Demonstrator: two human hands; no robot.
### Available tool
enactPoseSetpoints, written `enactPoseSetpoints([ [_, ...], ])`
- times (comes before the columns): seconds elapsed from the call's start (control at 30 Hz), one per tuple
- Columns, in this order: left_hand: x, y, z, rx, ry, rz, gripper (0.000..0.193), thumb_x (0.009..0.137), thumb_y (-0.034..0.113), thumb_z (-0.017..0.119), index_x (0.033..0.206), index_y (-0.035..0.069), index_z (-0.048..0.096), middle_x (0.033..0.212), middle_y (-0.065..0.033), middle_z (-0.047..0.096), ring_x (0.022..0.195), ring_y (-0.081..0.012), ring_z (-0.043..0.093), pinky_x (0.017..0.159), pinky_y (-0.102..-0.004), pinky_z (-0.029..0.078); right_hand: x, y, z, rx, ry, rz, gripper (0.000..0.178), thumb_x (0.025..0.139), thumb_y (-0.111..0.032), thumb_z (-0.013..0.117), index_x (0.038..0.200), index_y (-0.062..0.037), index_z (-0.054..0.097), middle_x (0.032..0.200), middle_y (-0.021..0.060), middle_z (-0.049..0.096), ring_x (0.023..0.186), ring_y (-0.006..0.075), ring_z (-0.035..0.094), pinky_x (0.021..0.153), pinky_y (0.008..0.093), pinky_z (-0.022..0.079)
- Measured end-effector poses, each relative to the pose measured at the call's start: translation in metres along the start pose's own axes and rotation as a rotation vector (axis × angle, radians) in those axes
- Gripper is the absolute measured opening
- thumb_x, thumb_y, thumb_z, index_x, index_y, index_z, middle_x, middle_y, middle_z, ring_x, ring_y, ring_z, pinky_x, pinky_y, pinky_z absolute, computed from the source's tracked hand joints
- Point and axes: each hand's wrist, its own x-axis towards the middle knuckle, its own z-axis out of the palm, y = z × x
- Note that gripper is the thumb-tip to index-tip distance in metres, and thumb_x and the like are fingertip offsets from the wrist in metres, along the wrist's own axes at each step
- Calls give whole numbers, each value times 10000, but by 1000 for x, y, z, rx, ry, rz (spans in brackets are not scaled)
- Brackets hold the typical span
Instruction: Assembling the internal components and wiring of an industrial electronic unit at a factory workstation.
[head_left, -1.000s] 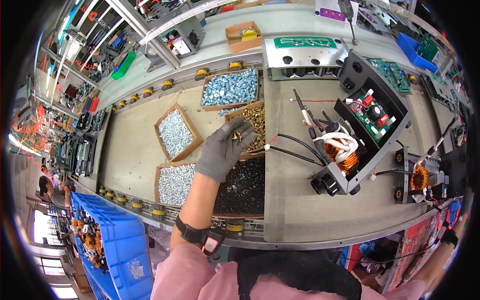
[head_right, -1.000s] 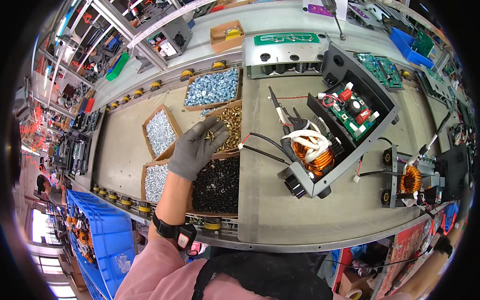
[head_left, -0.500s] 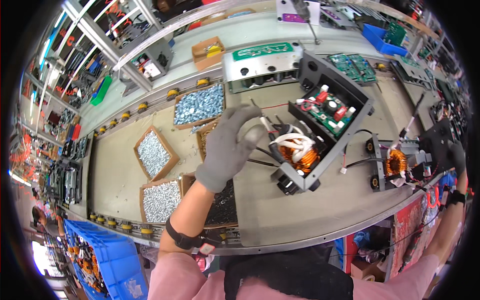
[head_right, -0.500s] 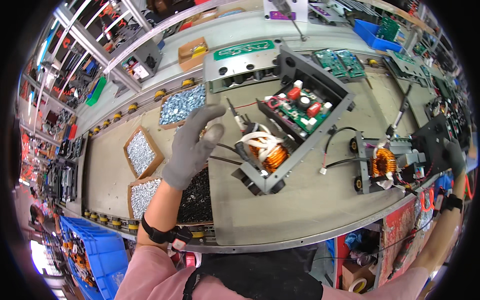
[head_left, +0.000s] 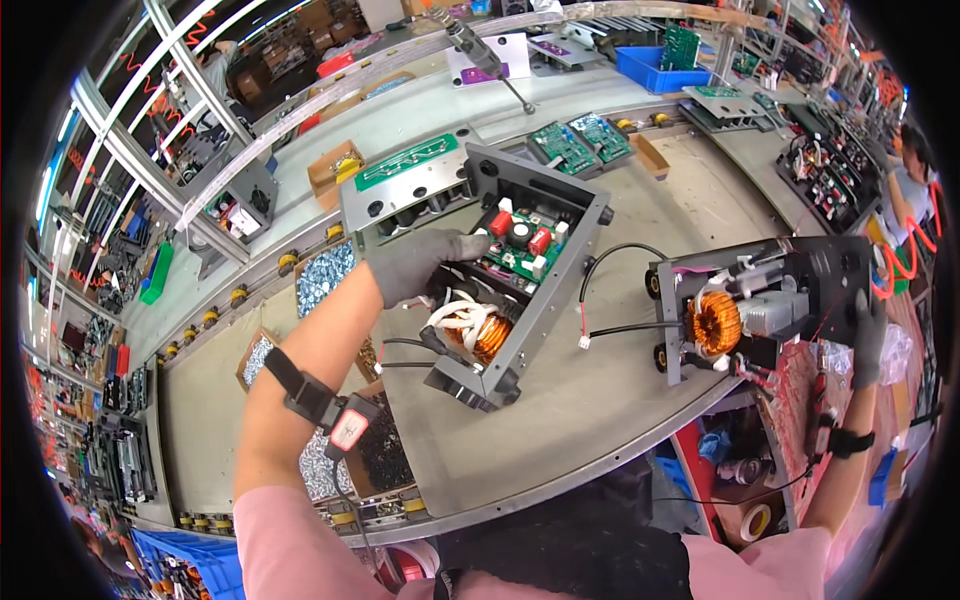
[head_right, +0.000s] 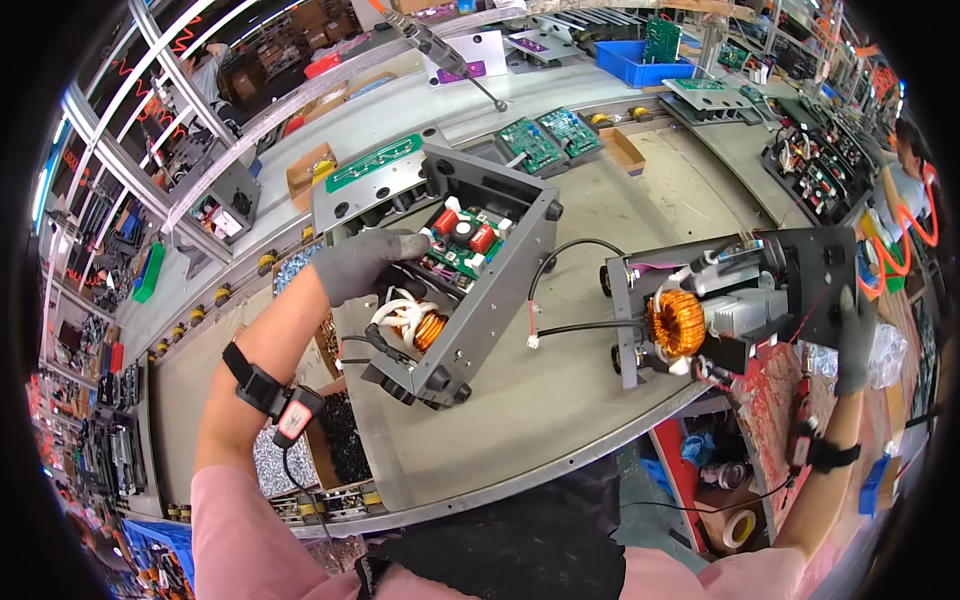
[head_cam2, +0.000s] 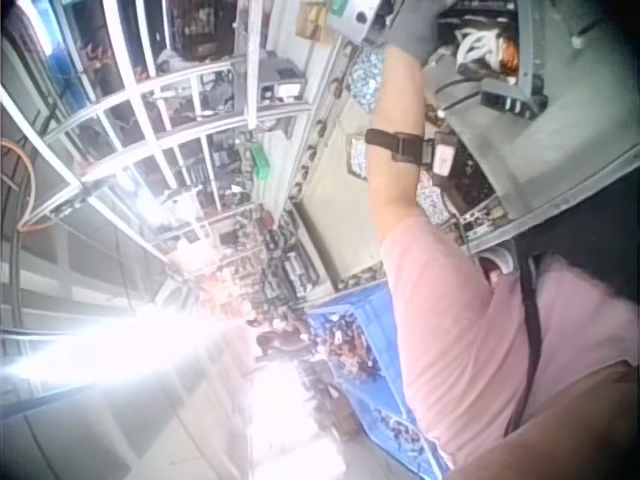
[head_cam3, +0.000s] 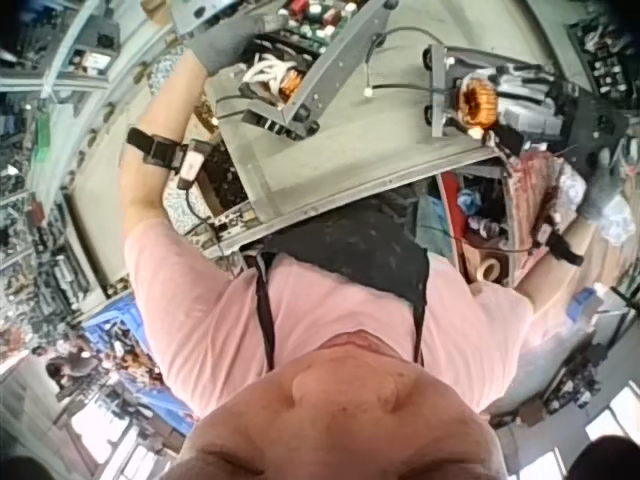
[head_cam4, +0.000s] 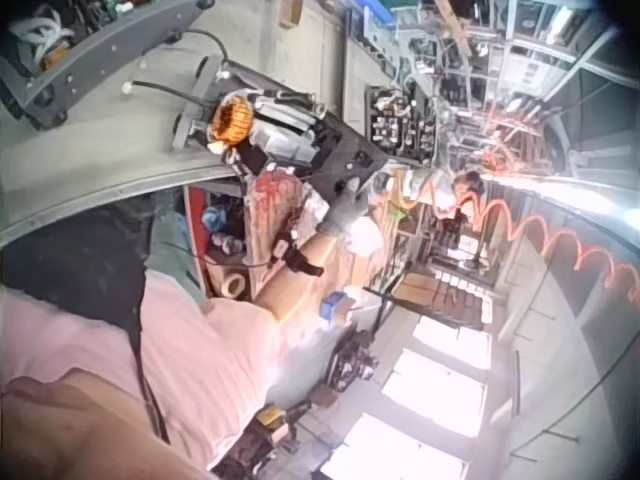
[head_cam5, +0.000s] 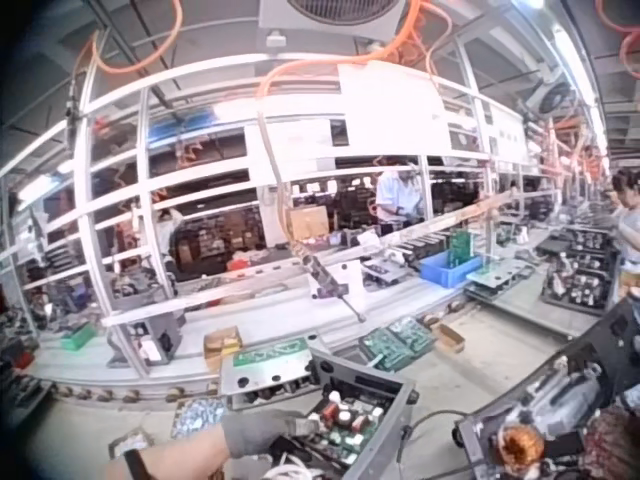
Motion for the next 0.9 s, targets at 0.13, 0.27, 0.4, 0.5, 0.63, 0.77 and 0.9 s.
enactPoseSetpoints([
  [0.13, -17, 6, 9, 143, 73, 67, 362, 874, 362, 609, 973, 14, 623, 758, -24, 613, 624, -68, 560, 561, -229, 452, -65, 9, -4, 97, 124, 9, 337, 891, -196, 625, 1119, 50, 599, 997, 51, 642, 875, 101, 566, 797, 274, 465],
  [0.27, -48, 24, 16, 470, 266, 93, 425, 767, 331, 705, 988, -13, 588, 796, -80, 599, 678, -138, 565, 613, -291, 462, -100, 17, 7, 65, 292, 76, 330, 901, -199, 617, 1133, 36, 596, 1009, 39, 628, 864, 108, 567, 767, 261, 471],
  [0.4, -81, 9, 29, 1021, 445, 265, 381, 673, 219, 705, 964, 27, 551, 921, -171, 596, 872, -326, 601, 745, -402, 470, -102, 23, 28, 365, 271, 35, 343, 907, -207, 612, 1152, 33, 591, 1031, 37, 623, 886, 99, 560, 773, 254, 467],
  [0.5, -104, -24, 37, 1171, 470, 347, 359, 670, 149, 680, 984, 60, 530, 996, -115, 555, 893, -343, 578, 753, -413, 474, -95, 22, 55, 295, 287, -26, 329, 918, -215, 600, 1143, 24, 599, 1001, 19, 638, 883, 89, 561, 781, 244, 459],
  [0.63, -132, -57, 51, 1224, 543, 436, 344, 674, 115, 666, 989, 70, 536, 1056, -95, 551, 847, -341, 597, 682, -424, 494, -89, 5, 121, 384, 371, -100, 336, 926, -196, 589, 1189, 11, 572, 1058, 32, 629, 921, 86, 547, 817, 250, 449],
  [0.77, -169, -80, 79, 1194, 640, 481, 277, 667, 80, 670, 919, 81, 555, 1099, -110, 566, 662, -321, 617, 565, -409, 504, -90, -21, 184, 330, 264, -160, 377, 886, -156, 606, 1200, 30, 515, 1065, 115, 625, 932, 162, 568, 842, 297, 448],
  [0.9, -190, -118, 109, 1079, 714, 423, 234, 655, 66, 657, 871, 116, 581, 1118, -96, 557, 738, -271, 644, 577, -355, 523, -99, -39, 239, 418, 120, -163, 408, 865, -195, 620, 1190, 10, 481, 1067, 120, 601, 951, 195, 573, 838, 315, 446],
])
